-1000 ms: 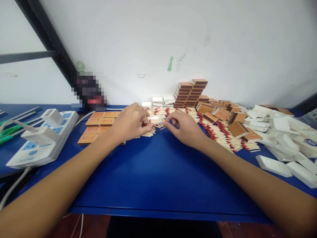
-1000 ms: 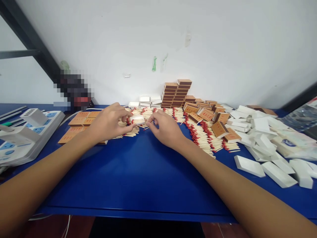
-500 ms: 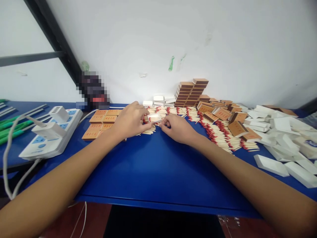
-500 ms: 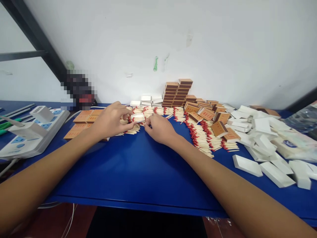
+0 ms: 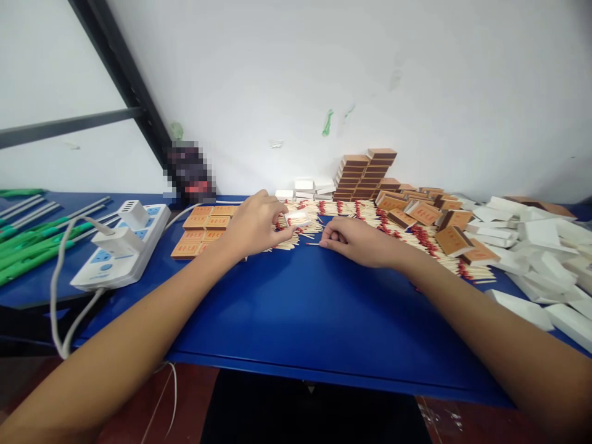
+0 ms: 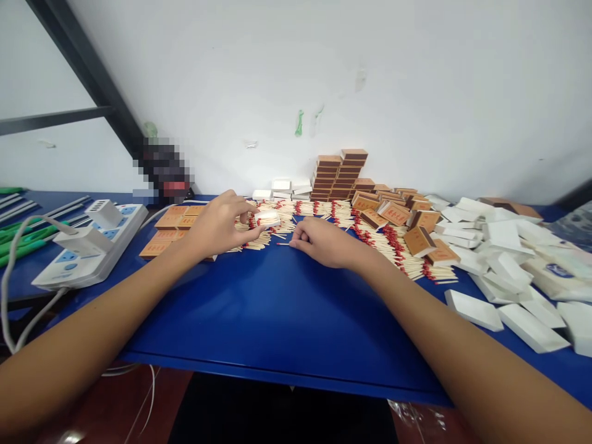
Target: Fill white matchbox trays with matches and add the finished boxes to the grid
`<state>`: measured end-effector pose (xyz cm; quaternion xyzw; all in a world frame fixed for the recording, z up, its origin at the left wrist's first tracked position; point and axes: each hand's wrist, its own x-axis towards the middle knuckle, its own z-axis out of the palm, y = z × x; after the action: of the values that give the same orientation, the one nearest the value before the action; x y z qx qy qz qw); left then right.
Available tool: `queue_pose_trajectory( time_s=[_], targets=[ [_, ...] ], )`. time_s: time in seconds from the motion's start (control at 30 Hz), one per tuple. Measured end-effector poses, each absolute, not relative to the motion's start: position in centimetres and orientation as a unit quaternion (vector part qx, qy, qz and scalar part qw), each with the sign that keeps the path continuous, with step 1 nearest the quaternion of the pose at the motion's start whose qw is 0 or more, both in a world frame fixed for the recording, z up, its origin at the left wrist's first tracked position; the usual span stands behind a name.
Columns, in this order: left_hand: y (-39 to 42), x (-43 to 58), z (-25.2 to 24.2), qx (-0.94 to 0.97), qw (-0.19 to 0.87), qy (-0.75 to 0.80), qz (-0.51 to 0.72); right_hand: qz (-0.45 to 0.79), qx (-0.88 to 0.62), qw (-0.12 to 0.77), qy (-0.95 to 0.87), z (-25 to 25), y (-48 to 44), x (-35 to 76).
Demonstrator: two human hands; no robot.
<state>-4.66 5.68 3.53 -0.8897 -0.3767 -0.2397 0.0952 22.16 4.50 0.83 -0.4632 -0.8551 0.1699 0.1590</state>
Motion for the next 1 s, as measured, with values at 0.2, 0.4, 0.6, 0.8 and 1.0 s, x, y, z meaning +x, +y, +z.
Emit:
queue_pose_trajectory(
  time_s=[0.2,0.4,0.6,0.8,1.0],
  targets=[
    [5.4,-4.5,3.7,-0.892,0.099,-0.372,-0.238,0.090,-0.478,0.227,-0.844,-0.2,3.8,19.5],
    [5.5,-4.5,3.6,-0.891,0.105,-0.372,-0.236,0.104,-0.485,0.227,-0.838,-0.4,4.4,19.6],
    [5.7,-4.5,3.3,-0.893,0.105,-0.374,-0.228,0.104,-0.500,0.176,-0.841,0.4,3.9,20.7],
    [5.5,-4.4,3.0,-0.902,0.094,-0.366,-0.209,0.050,-0.491,0.240,-0.836,2.1,4.1,23.3],
    [4.5,-3.5,2.9,-0.916,0.091,-0.322,-0.221,0.050,-0.449,0.279,-0.847,2.0,3.1,21.4]
  ],
)
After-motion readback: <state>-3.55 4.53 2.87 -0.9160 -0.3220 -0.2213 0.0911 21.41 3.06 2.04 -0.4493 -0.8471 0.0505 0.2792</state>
